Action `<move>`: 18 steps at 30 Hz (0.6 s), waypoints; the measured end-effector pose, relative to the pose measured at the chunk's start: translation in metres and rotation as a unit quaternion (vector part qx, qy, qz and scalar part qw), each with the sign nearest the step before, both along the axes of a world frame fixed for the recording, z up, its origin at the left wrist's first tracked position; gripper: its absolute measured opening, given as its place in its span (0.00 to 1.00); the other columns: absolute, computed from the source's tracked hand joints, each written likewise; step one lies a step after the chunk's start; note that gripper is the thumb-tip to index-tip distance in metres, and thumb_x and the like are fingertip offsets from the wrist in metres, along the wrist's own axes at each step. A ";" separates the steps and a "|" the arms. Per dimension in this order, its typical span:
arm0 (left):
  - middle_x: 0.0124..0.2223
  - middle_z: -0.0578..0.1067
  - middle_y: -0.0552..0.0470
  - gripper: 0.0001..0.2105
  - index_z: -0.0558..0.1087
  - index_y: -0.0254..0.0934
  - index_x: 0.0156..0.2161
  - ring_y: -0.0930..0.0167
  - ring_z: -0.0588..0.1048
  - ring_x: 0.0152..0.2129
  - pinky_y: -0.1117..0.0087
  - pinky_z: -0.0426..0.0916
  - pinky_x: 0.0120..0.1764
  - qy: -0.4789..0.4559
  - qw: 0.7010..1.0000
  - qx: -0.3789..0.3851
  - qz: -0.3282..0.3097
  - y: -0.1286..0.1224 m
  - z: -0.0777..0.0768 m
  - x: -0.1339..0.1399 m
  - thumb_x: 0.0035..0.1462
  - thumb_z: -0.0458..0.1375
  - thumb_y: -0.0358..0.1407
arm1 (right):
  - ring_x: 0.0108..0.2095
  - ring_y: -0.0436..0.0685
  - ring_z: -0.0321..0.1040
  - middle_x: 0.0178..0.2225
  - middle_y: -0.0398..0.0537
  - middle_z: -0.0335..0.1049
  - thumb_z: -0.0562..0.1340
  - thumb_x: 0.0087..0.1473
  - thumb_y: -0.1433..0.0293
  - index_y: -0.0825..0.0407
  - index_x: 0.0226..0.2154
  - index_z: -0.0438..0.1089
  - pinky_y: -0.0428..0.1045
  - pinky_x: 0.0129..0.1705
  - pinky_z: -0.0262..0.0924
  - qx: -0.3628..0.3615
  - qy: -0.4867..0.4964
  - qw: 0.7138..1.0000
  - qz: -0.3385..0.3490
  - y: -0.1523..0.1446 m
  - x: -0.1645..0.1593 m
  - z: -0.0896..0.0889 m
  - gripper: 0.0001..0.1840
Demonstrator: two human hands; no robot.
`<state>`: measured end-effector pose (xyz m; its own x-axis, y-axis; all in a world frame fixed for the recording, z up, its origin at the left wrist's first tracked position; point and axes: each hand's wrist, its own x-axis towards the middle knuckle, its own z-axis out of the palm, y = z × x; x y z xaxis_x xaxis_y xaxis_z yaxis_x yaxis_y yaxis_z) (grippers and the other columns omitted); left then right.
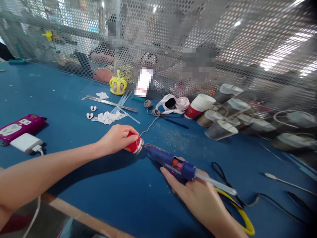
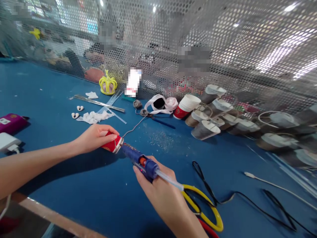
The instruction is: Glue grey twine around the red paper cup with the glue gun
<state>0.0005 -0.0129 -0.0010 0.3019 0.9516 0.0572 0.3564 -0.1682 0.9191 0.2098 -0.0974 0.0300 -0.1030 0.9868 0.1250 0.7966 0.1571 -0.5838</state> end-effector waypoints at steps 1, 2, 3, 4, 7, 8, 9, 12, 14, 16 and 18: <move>0.27 0.77 0.50 0.10 0.75 0.34 0.32 0.72 0.73 0.23 0.75 0.65 0.26 0.000 1.000 0.000 0.002 0.000 0.001 0.000 0.48 0.55 0.37 | 0.20 0.56 0.65 0.16 0.45 0.67 0.55 0.49 0.61 0.47 0.25 0.69 0.49 0.24 0.62 -0.001 -0.009 1.000 0.005 0.000 -0.001 0.002 0.10; 0.27 0.77 0.50 0.10 0.75 0.34 0.32 0.72 0.73 0.23 0.75 0.65 0.25 0.000 1.000 0.001 0.003 -0.001 0.001 0.001 0.48 0.55 0.37 | 0.19 0.55 0.64 0.18 0.45 0.68 0.55 0.49 0.61 0.47 0.25 0.69 0.49 0.24 0.61 -0.004 -0.018 1.000 0.009 0.000 -0.002 0.004 0.10; 0.27 0.77 0.50 0.10 0.75 0.34 0.32 0.71 0.73 0.23 0.76 0.65 0.25 0.000 1.000 0.002 0.004 -0.001 0.002 0.001 0.48 0.55 0.37 | 0.18 0.55 0.63 0.18 0.45 0.69 0.54 0.49 0.61 0.47 0.25 0.68 0.49 0.23 0.61 -0.007 -0.026 1.000 0.013 0.000 -0.002 0.004 0.11; 0.26 0.77 0.50 0.10 0.75 0.34 0.32 0.71 0.73 0.23 0.76 0.65 0.25 0.000 1.000 0.005 0.003 -0.001 0.002 0.001 0.48 0.55 0.36 | 0.18 0.54 0.62 0.19 0.45 0.69 0.54 0.50 0.61 0.47 0.26 0.68 0.49 0.23 0.61 -0.010 -0.033 0.999 0.015 -0.001 -0.002 0.004 0.11; 0.27 0.77 0.50 0.10 0.76 0.34 0.32 0.71 0.73 0.23 0.76 0.65 0.25 0.002 1.000 0.012 -0.001 -0.002 0.002 0.001 0.48 0.55 0.36 | 0.17 0.53 0.60 0.19 0.42 0.68 0.55 0.50 0.61 0.47 0.28 0.67 0.47 0.21 0.60 -0.016 -0.038 0.999 0.016 -0.004 0.001 -0.003 0.09; 0.27 0.77 0.50 0.10 0.76 0.33 0.32 0.71 0.73 0.23 0.75 0.65 0.25 0.003 1.000 0.013 0.000 -0.002 0.003 0.001 0.48 0.55 0.36 | 0.17 0.52 0.60 0.18 0.41 0.67 0.56 0.50 0.60 0.47 0.28 0.66 0.47 0.21 0.59 -0.016 -0.036 0.999 0.015 -0.005 0.003 -0.006 0.09; 0.27 0.78 0.50 0.10 0.76 0.33 0.32 0.71 0.73 0.23 0.75 0.65 0.25 0.003 1.000 0.013 0.001 -0.002 0.003 0.001 0.48 0.55 0.36 | 0.17 0.52 0.61 0.18 0.41 0.68 0.57 0.50 0.60 0.47 0.28 0.66 0.46 0.21 0.60 -0.011 -0.036 0.999 0.014 -0.005 0.004 -0.008 0.08; 0.27 0.78 0.49 0.10 0.76 0.33 0.32 0.71 0.74 0.23 0.74 0.66 0.26 0.004 1.000 0.008 0.005 -0.002 0.003 0.002 0.48 0.54 0.36 | 0.18 0.52 0.63 0.20 0.40 0.69 0.58 0.49 0.61 0.47 0.27 0.66 0.46 0.23 0.60 0.005 -0.040 0.999 0.015 -0.007 0.006 -0.012 0.08; 0.27 0.78 0.49 0.10 0.76 0.33 0.32 0.70 0.74 0.24 0.74 0.66 0.26 0.006 1.000 0.010 0.005 -0.003 0.004 0.002 0.48 0.54 0.36 | 0.18 0.52 0.62 0.19 0.40 0.68 0.58 0.49 0.61 0.47 0.27 0.66 0.46 0.22 0.60 0.008 -0.045 0.999 0.016 -0.007 0.006 -0.012 0.07; 0.28 0.78 0.48 0.10 0.75 0.33 0.32 0.70 0.74 0.24 0.74 0.66 0.26 0.013 1.000 0.014 0.006 -0.003 0.004 0.002 0.48 0.54 0.36 | 0.17 0.51 0.62 0.18 0.39 0.67 0.58 0.49 0.61 0.47 0.28 0.66 0.46 0.22 0.59 0.010 -0.051 0.998 0.019 -0.006 0.005 -0.010 0.07; 0.28 0.78 0.48 0.10 0.76 0.33 0.32 0.70 0.74 0.24 0.74 0.66 0.26 0.019 1.000 0.019 0.009 -0.003 0.005 0.002 0.48 0.54 0.36 | 0.18 0.51 0.62 0.19 0.39 0.68 0.58 0.50 0.62 0.47 0.27 0.65 0.45 0.21 0.59 0.020 -0.058 0.998 0.023 -0.007 0.004 -0.009 0.07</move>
